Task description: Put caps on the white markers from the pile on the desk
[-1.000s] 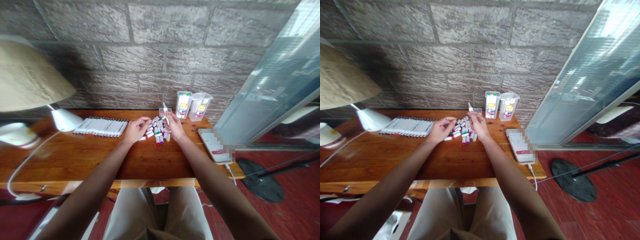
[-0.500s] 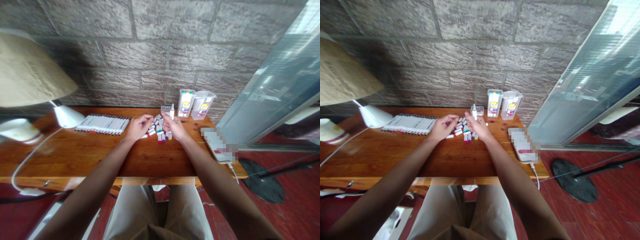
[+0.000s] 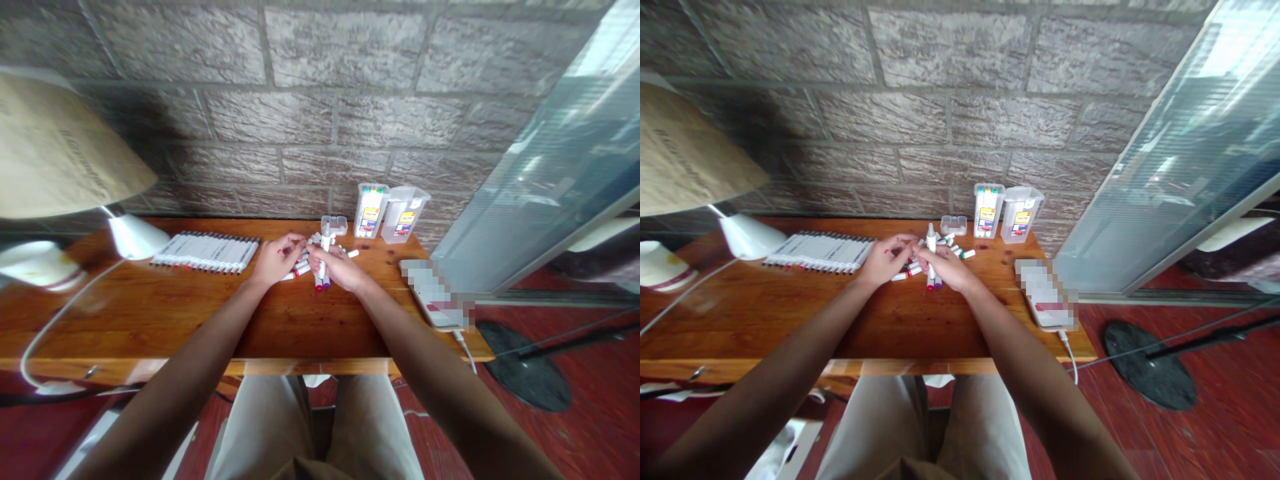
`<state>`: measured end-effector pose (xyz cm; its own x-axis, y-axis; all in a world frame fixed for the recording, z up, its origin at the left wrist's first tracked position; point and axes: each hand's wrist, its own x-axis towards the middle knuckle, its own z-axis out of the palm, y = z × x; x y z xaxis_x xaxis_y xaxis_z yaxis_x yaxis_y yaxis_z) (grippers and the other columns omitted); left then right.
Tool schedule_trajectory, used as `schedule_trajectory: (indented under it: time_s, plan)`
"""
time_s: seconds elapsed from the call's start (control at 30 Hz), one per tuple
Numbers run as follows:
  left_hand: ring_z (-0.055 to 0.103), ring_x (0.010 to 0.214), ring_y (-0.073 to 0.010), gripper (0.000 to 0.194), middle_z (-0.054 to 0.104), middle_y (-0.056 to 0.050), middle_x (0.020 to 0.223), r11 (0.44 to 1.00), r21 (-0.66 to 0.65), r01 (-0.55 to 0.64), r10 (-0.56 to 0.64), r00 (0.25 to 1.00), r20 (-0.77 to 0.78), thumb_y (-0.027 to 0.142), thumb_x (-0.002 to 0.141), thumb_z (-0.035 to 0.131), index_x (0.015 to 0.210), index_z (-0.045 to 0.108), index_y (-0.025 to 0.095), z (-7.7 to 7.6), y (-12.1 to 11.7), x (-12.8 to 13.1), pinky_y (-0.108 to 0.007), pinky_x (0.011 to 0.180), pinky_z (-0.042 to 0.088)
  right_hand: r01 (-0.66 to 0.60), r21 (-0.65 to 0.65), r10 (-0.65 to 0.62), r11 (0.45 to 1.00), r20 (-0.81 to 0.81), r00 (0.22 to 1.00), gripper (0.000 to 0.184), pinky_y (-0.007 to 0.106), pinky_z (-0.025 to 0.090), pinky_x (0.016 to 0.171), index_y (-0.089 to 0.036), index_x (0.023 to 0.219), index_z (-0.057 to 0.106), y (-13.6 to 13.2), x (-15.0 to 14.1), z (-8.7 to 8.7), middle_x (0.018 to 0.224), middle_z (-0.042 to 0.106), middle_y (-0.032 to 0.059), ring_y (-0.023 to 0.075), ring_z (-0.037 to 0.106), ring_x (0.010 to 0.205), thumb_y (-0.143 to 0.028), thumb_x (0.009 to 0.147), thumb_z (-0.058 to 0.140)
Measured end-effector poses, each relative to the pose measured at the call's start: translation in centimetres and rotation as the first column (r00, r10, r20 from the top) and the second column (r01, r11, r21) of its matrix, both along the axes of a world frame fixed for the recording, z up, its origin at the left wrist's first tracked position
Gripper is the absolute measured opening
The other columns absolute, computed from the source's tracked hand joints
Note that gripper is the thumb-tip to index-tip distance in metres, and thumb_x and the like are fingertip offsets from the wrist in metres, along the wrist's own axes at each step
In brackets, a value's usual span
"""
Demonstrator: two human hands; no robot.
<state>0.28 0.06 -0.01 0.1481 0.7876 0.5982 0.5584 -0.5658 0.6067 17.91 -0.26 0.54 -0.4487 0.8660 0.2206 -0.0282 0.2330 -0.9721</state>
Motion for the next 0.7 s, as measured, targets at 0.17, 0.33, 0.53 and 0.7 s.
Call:
schedule_trajectory:
  time_s: [0.17, 0.33, 0.53, 0.7]
  plan:
    - [0.067, 0.066, -0.0162, 0.027, 0.074, -0.003, 0.075, 1.000, 0.009, -0.011, 0.011, 1.000, -0.011, 0.038, 0.089, 0.055, 0.100, 0.070, 0.018, -0.01, 0.05, -0.15, -0.025, 0.066, 0.049, -0.073, 0.068, 0.072, 0.995, 0.014, 0.997, 0.055, 0.024, 0.040, 0.061, -0.020, 0.061, 0.050, -0.57, -0.66, 0.07, 0.062, 0.049, -0.0026, 0.0109, 0.047, 0.059, -0.068, 0.088, 0.047]
    - [0.062, 0.057, -0.0145, 0.029, 0.071, -0.001, 0.066, 1.000, -0.018, -0.003, 0.003, 1.000, -0.021, 0.039, 0.089, 0.055, 0.101, 0.071, 0.018, -0.21, 0.18, -0.30, -0.024, 0.060, 0.046, -0.094, 0.148, 0.072, 0.985, 0.143, 0.987, 0.056, 0.025, 0.044, 0.067, -0.019, 0.069, 0.058, -0.76, -1.03, 0.04, 0.068, 0.058, -0.0001, 0.0128, 0.054, 0.066, -0.070, 0.088, 0.045]
    - [0.061, 0.057, -0.0135, 0.029, 0.070, -0.001, 0.067, 1.000, 0.023, -0.018, 0.018, 1.000, -0.010, 0.041, 0.090, 0.054, 0.097, 0.071, 0.018, -0.19, 0.18, -0.22, -0.023, 0.058, 0.044, -0.023, 0.190, -0.014, 0.981, 0.193, 0.981, 0.049, 0.025, 0.043, 0.064, -0.017, 0.076, 0.063, -0.23, -0.83, -0.64, 0.070, 0.061, 0.0000, 0.0135, 0.055, 0.067, -0.064, 0.085, 0.054]
    - [0.061, 0.058, -0.0135, 0.028, 0.071, -0.001, 0.069, 1.000, 0.016, -0.003, 0.004, 0.999, -0.036, 0.041, 0.091, 0.054, 0.097, 0.070, 0.019, -0.01, 0.02, -0.13, -0.023, 0.059, 0.044, 0.065, 0.272, -0.109, 0.960, 0.150, 0.983, 0.042, 0.024, 0.042, 0.065, -0.018, 0.079, 0.063, -0.30, -0.48, -0.31, 0.073, 0.061, -0.0009, 0.0134, 0.054, 0.069, -0.059, 0.082, 0.062]
